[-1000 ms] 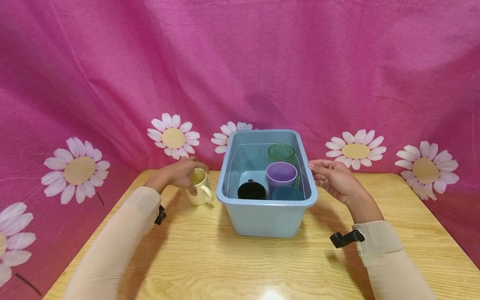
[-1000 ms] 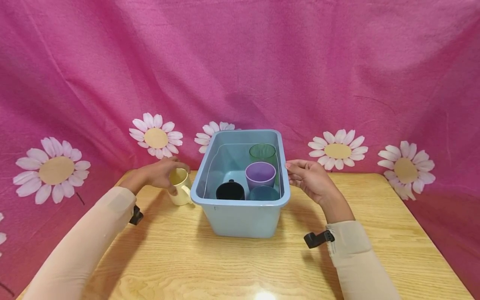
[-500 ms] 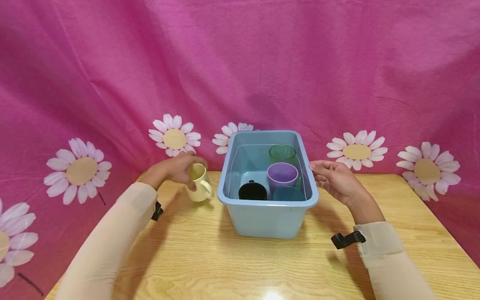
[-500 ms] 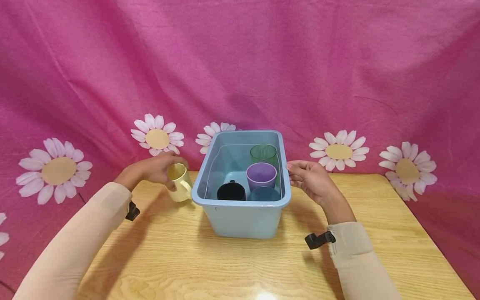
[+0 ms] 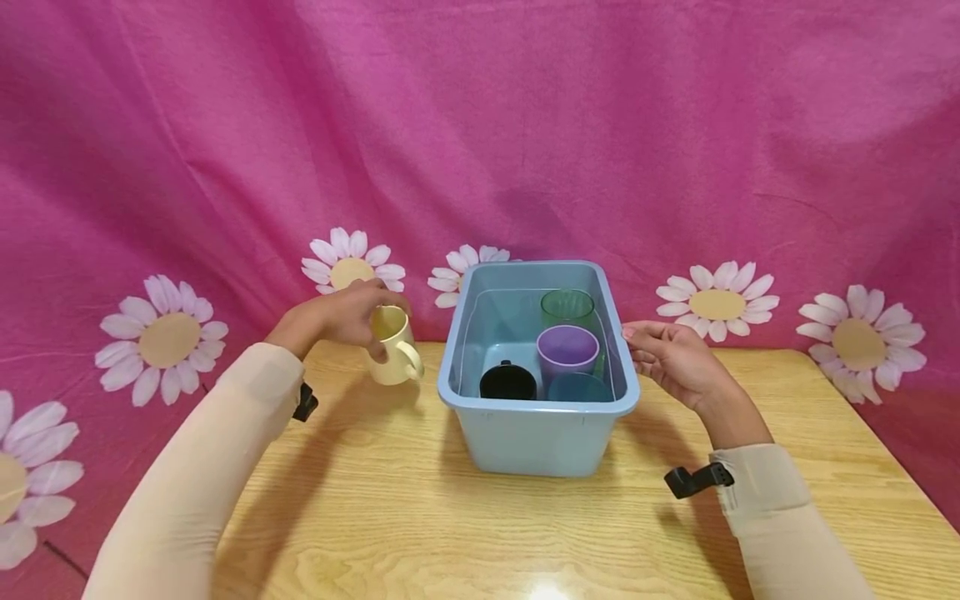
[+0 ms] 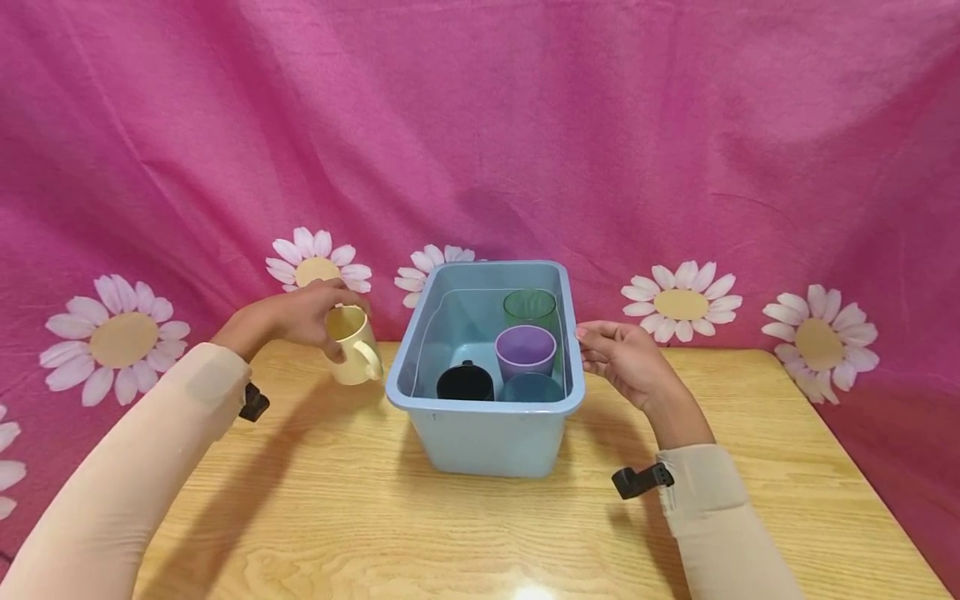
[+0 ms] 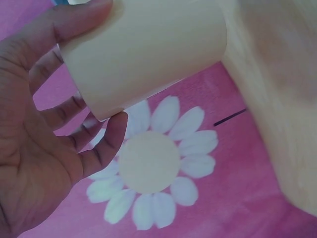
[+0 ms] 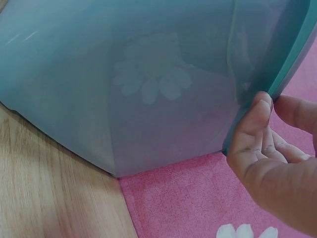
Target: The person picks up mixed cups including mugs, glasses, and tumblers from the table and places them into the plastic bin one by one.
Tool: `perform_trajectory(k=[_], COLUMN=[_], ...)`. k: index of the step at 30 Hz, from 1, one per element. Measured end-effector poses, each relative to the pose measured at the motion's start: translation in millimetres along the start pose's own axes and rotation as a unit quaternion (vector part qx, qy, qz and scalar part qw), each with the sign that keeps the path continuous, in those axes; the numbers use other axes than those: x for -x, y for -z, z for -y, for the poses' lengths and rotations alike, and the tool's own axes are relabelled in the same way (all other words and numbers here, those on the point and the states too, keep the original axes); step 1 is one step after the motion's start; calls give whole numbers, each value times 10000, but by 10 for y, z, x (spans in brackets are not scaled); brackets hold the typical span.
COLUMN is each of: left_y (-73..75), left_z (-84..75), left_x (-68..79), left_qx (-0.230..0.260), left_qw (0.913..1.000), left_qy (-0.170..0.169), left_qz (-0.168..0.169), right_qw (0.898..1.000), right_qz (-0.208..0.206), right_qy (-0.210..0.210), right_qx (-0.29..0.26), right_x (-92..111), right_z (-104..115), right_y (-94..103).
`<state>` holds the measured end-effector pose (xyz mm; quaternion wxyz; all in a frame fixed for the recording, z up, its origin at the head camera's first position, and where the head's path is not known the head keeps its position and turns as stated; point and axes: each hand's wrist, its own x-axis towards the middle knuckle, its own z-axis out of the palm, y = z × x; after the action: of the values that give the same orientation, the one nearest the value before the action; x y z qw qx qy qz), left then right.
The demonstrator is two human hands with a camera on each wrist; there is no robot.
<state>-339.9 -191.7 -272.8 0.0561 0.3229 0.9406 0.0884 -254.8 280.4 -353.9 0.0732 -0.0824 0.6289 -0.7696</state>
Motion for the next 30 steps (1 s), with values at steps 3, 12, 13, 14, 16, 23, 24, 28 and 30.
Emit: perform_trajectory(k=[3,12,13,14,16,23,24,28,30], left_y=[90,347,375,402,458,640,661,732,754], left_z=[-33,-169,-185,-201,-232,-368,-389,-463,-491], left_x=[13,59,63,66,73,110,115,112,106], left_qx=[-15,-177,-174,-174,-163,-226,-236,-190,-234], left_qw=[9999,9997,9997,9998,9998,9994,9993,9994,9993], left_qy=[105,-57,-81,-62,-63,-48,-45,13,22], left_qz=[41,-150,-137,-125,-108,-245,-274,-273,-282], right_qw=[10000,10000,10000,10000,10000,10000,10000,10000,10000], right_qz=[-17,14,20,24,32,-13,-11,-2,20], right_qy=[-9,39,48,53,54,15,8,-9,-5], right_qx=[6,-17,-21,-22,-17,36,40,62,86], right_x=[3,-8,-10,-10,-8,8,10,3,-7], right_z=[1,-12,-12,-12,-11,-2,-3,-7,-14], right_y=[3,14,14,15,14,6,5,12,8])
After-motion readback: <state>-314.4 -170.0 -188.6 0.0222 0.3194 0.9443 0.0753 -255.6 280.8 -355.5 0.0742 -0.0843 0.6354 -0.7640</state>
